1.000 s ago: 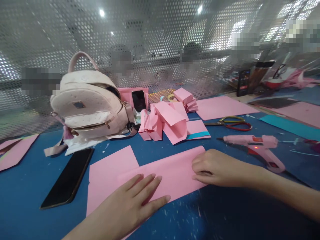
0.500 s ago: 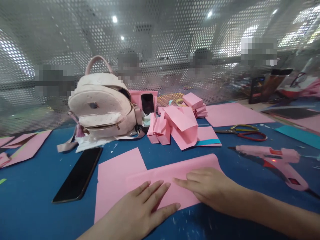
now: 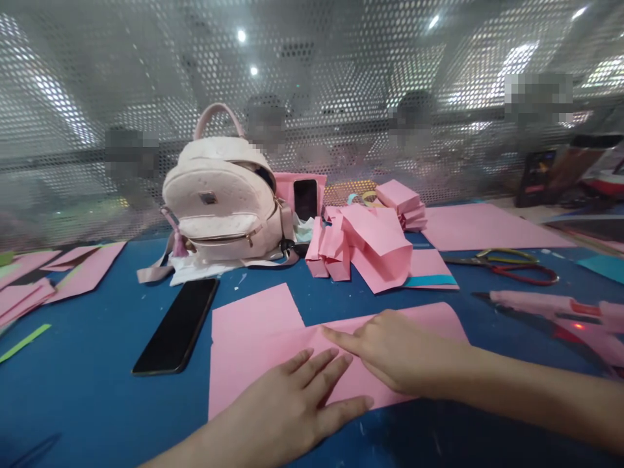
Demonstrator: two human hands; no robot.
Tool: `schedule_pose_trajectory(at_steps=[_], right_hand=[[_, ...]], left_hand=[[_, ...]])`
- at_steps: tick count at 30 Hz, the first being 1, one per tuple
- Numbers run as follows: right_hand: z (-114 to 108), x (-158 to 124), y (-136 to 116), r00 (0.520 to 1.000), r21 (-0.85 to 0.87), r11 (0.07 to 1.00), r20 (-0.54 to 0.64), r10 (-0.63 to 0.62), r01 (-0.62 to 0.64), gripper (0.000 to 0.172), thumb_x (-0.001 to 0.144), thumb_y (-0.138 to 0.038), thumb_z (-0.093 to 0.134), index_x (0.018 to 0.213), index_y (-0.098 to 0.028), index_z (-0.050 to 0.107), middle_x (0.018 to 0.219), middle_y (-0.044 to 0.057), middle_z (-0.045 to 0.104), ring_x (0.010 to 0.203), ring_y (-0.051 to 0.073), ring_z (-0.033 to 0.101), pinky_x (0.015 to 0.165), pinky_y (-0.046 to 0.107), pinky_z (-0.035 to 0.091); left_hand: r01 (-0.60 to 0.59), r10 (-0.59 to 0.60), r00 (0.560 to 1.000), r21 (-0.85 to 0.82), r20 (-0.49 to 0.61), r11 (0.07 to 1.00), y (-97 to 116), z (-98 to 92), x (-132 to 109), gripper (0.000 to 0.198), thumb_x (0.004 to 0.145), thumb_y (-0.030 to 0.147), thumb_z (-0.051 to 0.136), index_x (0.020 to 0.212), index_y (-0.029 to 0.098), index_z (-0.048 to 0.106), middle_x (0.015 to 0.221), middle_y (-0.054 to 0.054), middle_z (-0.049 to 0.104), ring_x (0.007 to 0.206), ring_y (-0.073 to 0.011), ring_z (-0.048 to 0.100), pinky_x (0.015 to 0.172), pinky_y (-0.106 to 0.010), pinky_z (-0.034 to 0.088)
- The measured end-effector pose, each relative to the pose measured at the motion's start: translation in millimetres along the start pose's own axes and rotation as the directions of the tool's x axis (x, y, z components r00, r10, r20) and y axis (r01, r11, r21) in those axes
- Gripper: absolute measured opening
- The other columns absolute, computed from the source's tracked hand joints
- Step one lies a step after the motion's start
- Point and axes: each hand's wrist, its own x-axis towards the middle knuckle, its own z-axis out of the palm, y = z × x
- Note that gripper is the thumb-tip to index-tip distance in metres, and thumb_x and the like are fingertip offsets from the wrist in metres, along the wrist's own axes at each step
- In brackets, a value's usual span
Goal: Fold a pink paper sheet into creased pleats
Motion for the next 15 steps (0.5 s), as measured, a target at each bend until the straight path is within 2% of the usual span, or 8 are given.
schedule_pose_trajectory(at_steps=[5, 8, 12, 15], right_hand=[[-10, 10, -5, 0.999, -0.004, 1.0, 0.032, 0.017, -0.017, 0.075, 0.078, -0.005, 0.06, 0.148, -0.028, 0.046, 0.078, 0.004, 0.078, 0.055, 0.022, 0.068, 0.045, 0.029, 0.015], [-13, 18, -4, 1.0, 0.035, 0.999, -0.014, -0.017, 0.017, 0.071, 0.08, -0.007, 0.059, 0.146, -0.029, 0.048, 0.084, 0.004, 0.078, 0.062, 0.022, 0.069, 0.047, 0.028, 0.017], [-16, 30, 1, 0.998, 0.051, 0.997, -0.038, -0.059, 0.061, 0.077, 0.079, -0.007, 0.06, 0.147, -0.038, 0.045, 0.077, 0.0, 0.076, 0.06, 0.021, 0.066, 0.048, 0.028, 0.018], [-20, 43, 0, 0.991, 0.048, 0.99, -0.025, -0.135, 0.136, 0.079, 0.077, -0.011, 0.065, 0.149, -0.037, 0.043, 0.074, 0.001, 0.074, 0.061, 0.021, 0.065, 0.048, 0.028, 0.017]], left_hand=[[0.013, -0.013, 1.0, -0.018, -0.015, 1.0, 1, 2.1, -2, 0.057, 0.103, 0.023, 0.048, 0.157, 0.025, 0.028, 0.148, -0.021, 0.048, 0.128, -0.0343, 0.057, 0.1, -0.044, 0.053], [0.014, -0.015, 1.0, -0.018, -0.021, 1.0, 1, 2.0, -3, 0.055, 0.104, 0.024, 0.047, 0.156, 0.025, 0.03, 0.147, -0.021, 0.049, 0.127, -0.0344, 0.058, 0.099, -0.043, 0.053], [0.011, -0.011, 1.0, -0.008, -0.023, 1.0, 0, 1.3, -2, 0.053, 0.104, 0.024, 0.045, 0.156, 0.026, 0.032, 0.146, -0.02, 0.05, 0.125, -0.0338, 0.059, 0.098, -0.042, 0.053], [0.013, -0.013, 1.0, -0.004, -0.017, 1.0, 1, 0.4, -1, 0.054, 0.104, 0.023, 0.047, 0.155, 0.026, 0.032, 0.146, -0.02, 0.051, 0.123, -0.0326, 0.061, 0.098, -0.04, 0.053]])
